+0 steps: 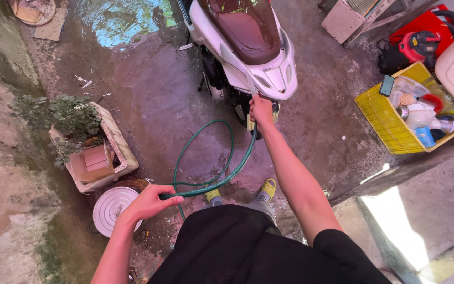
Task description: The person uses a green hose to spray water on a white scooter, focusing on the rear section and license plate. They move around the vehicle to rinse different parts, eventually squatting down to wash the lower areas and the ground.
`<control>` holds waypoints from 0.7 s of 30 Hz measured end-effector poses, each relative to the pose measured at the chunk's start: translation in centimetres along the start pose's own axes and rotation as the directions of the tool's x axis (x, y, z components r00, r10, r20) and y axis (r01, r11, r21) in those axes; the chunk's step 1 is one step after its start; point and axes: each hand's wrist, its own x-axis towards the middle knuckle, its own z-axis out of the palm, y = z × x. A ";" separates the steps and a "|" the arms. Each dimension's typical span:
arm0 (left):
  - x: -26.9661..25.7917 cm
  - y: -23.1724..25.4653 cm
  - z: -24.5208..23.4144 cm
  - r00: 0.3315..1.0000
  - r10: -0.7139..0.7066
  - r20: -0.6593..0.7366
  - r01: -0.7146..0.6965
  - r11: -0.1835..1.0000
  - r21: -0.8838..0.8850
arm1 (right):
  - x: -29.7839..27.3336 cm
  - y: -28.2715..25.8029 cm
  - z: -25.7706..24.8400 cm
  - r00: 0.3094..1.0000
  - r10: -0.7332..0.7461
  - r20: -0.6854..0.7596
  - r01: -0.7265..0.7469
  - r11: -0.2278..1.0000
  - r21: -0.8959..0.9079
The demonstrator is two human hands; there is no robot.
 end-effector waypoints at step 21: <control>1.4 2.9 -0.6 0.992 0.124 0.031 -0.122 0.991 -0.061 | -0.6 3.8 -2.9 0.987 0.161 0.000 -0.161 0.985 0.057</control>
